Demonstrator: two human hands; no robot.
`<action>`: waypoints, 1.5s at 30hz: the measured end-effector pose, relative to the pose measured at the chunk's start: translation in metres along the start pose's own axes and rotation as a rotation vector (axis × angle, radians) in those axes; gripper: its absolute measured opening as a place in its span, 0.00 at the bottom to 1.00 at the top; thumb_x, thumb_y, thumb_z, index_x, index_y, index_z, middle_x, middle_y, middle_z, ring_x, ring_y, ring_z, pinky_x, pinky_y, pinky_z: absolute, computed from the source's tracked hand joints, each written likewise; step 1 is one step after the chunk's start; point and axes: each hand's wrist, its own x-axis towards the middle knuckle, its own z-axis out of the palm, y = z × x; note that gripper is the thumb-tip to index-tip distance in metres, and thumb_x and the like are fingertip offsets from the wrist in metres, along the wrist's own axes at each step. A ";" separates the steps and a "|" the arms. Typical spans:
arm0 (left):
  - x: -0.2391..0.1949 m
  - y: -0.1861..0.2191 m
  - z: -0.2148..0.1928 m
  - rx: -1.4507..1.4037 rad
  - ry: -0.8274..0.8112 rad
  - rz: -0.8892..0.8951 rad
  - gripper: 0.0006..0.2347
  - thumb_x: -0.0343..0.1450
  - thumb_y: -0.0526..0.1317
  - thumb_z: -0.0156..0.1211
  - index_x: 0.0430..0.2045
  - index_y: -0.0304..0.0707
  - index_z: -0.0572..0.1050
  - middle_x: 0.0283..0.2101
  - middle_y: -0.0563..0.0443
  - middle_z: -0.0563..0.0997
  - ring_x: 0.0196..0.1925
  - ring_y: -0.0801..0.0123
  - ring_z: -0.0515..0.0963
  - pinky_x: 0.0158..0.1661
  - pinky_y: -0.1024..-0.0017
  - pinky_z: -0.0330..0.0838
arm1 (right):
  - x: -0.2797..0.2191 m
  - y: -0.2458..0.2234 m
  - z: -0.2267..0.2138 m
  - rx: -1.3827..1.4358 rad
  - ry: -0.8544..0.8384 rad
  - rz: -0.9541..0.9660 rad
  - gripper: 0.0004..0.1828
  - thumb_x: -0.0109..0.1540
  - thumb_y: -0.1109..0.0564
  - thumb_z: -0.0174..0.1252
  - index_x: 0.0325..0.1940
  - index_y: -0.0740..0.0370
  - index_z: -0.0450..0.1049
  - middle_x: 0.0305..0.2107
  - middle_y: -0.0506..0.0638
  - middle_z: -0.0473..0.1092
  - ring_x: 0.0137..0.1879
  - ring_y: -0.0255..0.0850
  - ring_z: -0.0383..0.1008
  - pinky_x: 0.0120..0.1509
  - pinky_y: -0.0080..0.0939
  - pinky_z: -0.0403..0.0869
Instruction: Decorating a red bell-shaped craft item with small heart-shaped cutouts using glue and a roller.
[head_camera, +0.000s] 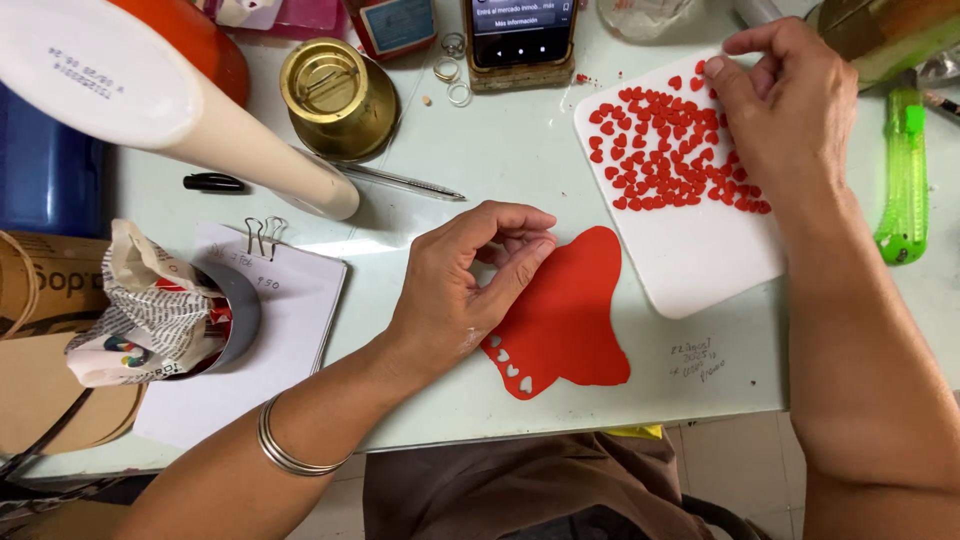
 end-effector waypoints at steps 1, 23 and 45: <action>0.001 0.000 -0.001 0.006 0.006 0.011 0.05 0.67 0.34 0.54 0.34 0.36 0.72 0.32 0.53 0.77 0.32 0.76 0.74 0.34 0.83 0.69 | 0.000 -0.002 -0.001 -0.023 0.026 -0.022 0.06 0.66 0.59 0.57 0.47 0.59 0.72 0.24 0.42 0.63 0.31 0.36 0.64 0.38 0.43 0.63; 0.006 -0.014 -0.010 -0.032 0.005 0.039 0.04 0.67 0.35 0.54 0.33 0.39 0.73 0.29 0.55 0.76 0.28 0.79 0.69 0.32 0.84 0.66 | 0.035 -0.105 0.022 -0.433 0.158 -0.659 0.18 0.68 0.56 0.53 0.59 0.64 0.61 0.40 0.57 0.66 0.38 0.51 0.67 0.31 0.45 0.65; 0.014 -0.014 -0.021 -0.086 0.098 0.003 0.04 0.68 0.36 0.55 0.33 0.39 0.73 0.27 0.59 0.74 0.25 0.84 0.65 0.28 0.87 0.62 | -0.023 -0.150 -0.021 0.410 -0.447 -0.190 0.13 0.63 0.68 0.39 0.53 0.70 0.53 0.45 0.60 0.64 0.41 0.40 0.65 0.36 0.35 0.65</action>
